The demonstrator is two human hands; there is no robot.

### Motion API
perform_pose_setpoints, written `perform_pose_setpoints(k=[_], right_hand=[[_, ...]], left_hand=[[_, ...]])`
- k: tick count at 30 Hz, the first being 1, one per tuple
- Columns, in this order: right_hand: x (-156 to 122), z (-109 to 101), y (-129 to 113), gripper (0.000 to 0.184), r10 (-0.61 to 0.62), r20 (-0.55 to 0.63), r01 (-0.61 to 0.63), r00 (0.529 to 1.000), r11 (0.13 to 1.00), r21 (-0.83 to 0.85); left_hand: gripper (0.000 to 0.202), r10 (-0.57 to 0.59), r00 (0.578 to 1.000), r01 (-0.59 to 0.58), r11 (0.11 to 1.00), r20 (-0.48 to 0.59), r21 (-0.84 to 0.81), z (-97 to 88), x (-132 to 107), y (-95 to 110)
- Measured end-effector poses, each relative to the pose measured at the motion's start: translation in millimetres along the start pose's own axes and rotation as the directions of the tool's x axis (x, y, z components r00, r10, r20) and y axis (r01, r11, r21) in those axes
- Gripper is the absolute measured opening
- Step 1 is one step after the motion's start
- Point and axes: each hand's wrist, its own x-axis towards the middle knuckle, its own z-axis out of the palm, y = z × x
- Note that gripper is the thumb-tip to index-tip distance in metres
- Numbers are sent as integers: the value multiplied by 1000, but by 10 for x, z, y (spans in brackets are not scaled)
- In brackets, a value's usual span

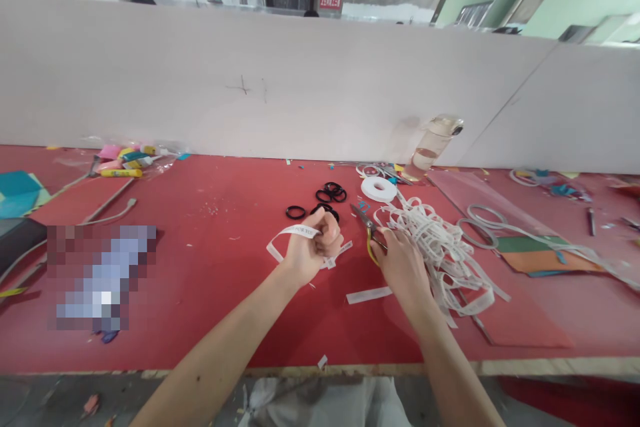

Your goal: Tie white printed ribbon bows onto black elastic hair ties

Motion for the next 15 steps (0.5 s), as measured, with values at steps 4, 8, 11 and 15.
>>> perform_pose_setpoints(k=[4, 8, 11, 15], right_hand=[[11, -97, -225, 30, -167, -132, 196, 977, 947, 254], [105, -321, -495, 28, -528, 107, 272, 842, 588, 762], [154, -427, -616, 27, -668, 165, 112, 726, 352, 929], [174, -411, -708, 27, -662, 240, -136, 710, 205, 969]], left_hand=[[43, -260, 945, 260, 965, 201, 28, -18, -34, -143], [41, -440, 818, 430, 895, 371, 115, 11, -100, -197], [42, -526, 705, 504, 843, 476, 185, 42, -144, -165], [45, -600, 607, 554, 790, 521, 264, 105, -178, -154]])
